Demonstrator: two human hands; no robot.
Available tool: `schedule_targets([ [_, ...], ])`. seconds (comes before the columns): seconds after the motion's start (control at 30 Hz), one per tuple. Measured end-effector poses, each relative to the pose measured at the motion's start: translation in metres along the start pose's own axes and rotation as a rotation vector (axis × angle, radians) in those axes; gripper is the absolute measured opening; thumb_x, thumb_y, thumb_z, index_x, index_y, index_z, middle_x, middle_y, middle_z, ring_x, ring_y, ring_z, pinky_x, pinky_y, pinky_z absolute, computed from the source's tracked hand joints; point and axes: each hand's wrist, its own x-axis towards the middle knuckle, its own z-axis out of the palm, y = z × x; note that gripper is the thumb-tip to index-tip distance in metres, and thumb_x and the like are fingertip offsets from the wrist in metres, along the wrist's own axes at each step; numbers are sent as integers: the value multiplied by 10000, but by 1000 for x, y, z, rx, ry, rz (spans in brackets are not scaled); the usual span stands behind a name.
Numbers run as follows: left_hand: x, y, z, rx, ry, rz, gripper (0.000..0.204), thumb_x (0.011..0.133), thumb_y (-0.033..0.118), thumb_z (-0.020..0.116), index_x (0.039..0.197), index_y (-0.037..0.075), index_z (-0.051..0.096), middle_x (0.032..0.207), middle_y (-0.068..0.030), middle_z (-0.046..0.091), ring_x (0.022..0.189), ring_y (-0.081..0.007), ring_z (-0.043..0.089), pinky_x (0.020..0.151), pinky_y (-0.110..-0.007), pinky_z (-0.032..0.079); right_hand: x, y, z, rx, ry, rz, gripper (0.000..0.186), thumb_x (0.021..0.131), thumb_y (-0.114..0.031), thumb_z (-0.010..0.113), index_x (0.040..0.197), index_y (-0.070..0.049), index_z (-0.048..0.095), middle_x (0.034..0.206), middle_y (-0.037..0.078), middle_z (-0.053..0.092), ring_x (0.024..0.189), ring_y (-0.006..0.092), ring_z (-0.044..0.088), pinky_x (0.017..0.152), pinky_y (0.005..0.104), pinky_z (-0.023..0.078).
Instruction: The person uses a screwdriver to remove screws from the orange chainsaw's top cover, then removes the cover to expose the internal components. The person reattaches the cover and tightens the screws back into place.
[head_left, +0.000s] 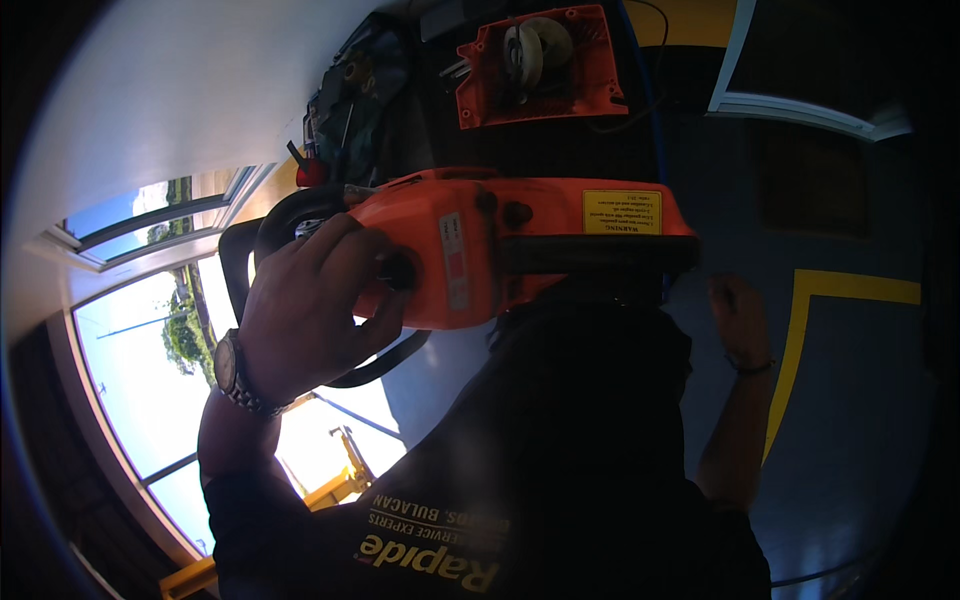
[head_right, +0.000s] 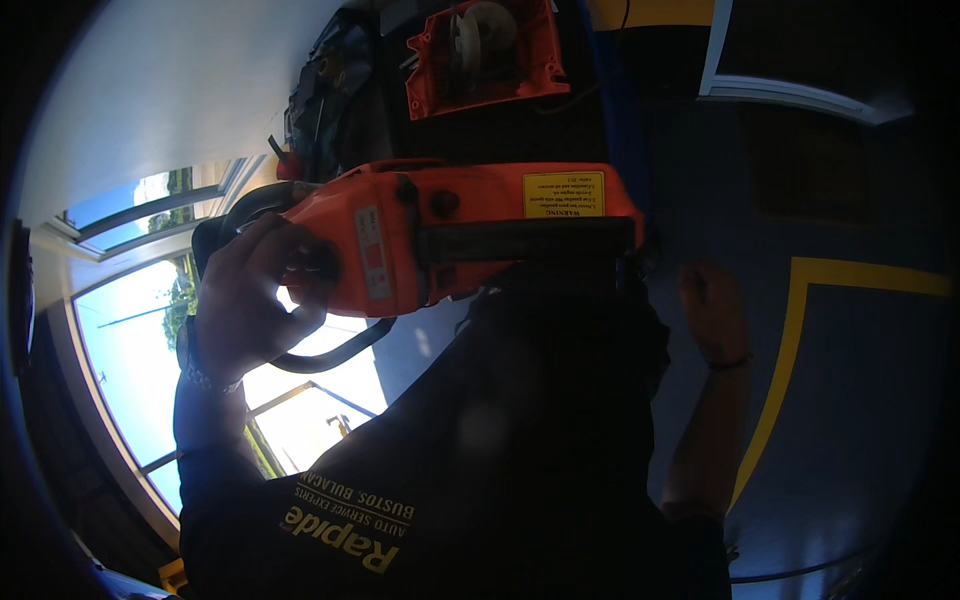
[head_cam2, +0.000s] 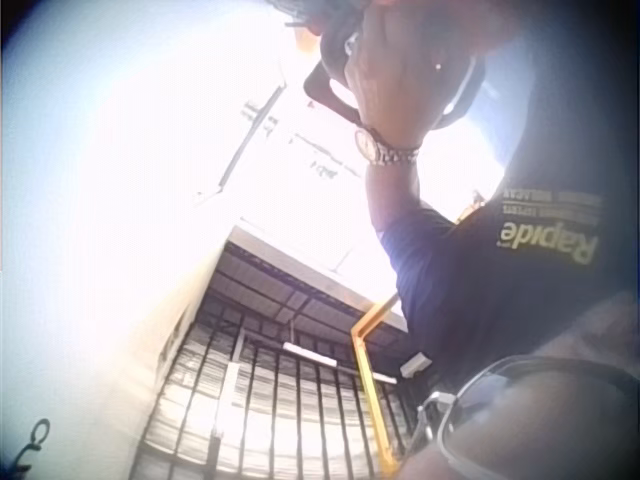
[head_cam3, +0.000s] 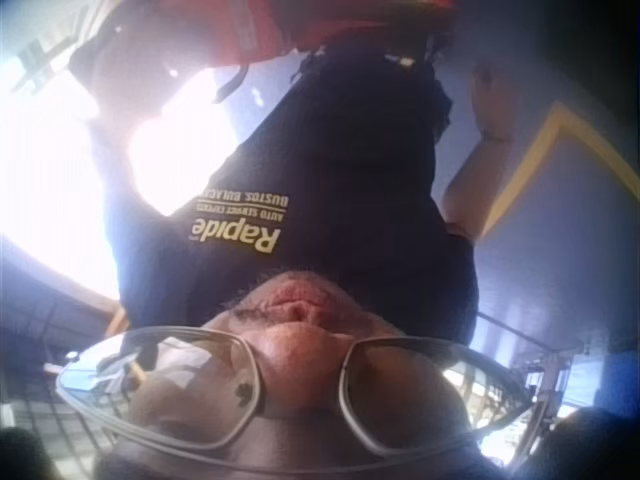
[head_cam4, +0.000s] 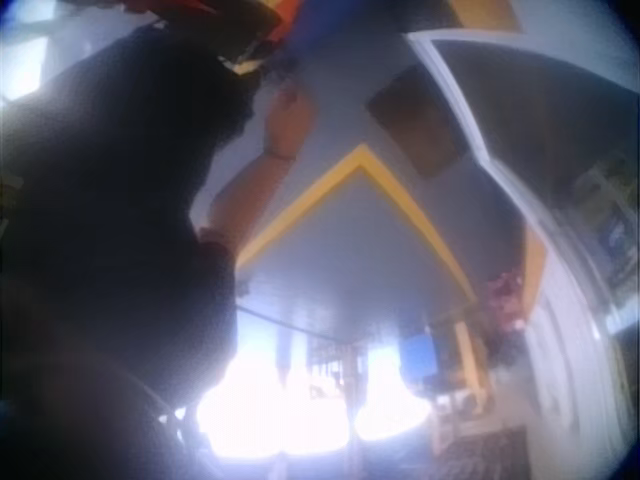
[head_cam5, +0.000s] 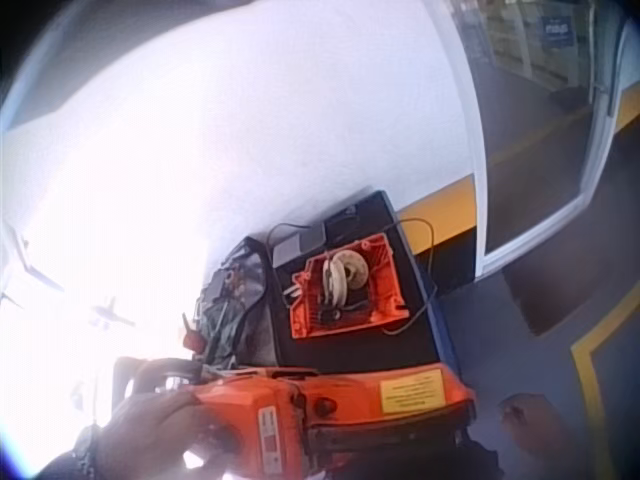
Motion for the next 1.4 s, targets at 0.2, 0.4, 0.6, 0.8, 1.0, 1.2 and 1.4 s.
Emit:
schedule_targets([
  [0.2, 0, -1, -1, 10, 2, 12, 299, 768, 171, 788, 1018, 74, 655, 924, -70, 649, 752, -249, 699, 652, -375, 556, -3, 3, 5, -21, 41, -60, 255, 995, -197, 602, 1076, 25, 698, 900, 184, 716, 814, 288, 707, 735, 388, 534],
  [0.4, -2, 0, -3, -7, 4, 23, 285, 794, 142, 795, 1044, 77, 675, 944, -70, 661, 752, -246, 705, 651, -371, 556, -3, -1, 3, 30, -21, 19, 237, 981, -165, 612, 1091, 27, 695, 934, 174, 719, 863, 252, 707, 763, 374, 534],
  [0.6, -8, -5, 0, -50, 99, 86, 197, 825, 57, 758, 1016, 81, 715, 942, -72, 690, 732, -250, 705, 647, -366, 554, -4, -6, 4, 28, -27, 22, 263, 973, -182, 619, 1109, 28, 700, 950, 179, 726, 874, 266, 713, 779, 378, 541],
  [0.8, -9, -4, 1, 4, 116, 99, 185, 815, 44, 762, 992, 82, 721, 913, -61, 695, 727, -247, 702, 637, -365, 543, -4, -15, 9, -27, -39, 33, 279, 966, -199, 619, 1125, 13, 707, 960, 181, 729, 874, 302, 715, 782, 392, 544],
  [1.0, -10, -7, 0, 75, 114, 171, 215, 804, 42, 769, 1006, 92, 713, 937, -52, 697, 755, -240, 704, 659, -369, 543, 1, -8, 10, -13, -77, 49, 278, 969, -200, 613, 1121, 12, 710, 957, 186, 728, 863, 293, 714, 763, 393, 538],
  [1.2, -5, -3, 0, 88, 114, 174, 215, 801, 40, 770, 1000, 92, 710, 939, -51, 694, 763, -239, 705, 657, -366, 544, 1, -3, 11, -2, -47, 37, 262, 963, -187, 620, 1101, 15, 714, 935, 192, 725, 839, 295, 714, 739, 394, 535],
  [1.4, -4, -2, -3, 91, 114, 191, 199, 804, 27, 763, 989, 78, 708, 932, -59, 683, 769, -244, 708, 654, -370, 553, 0, -2, 9, 3, -53, 4, 252, 958, -180, 628, 1093, 15, 714, 926, 198, 722, 827, 303, 713, 735, 391, 536],
])
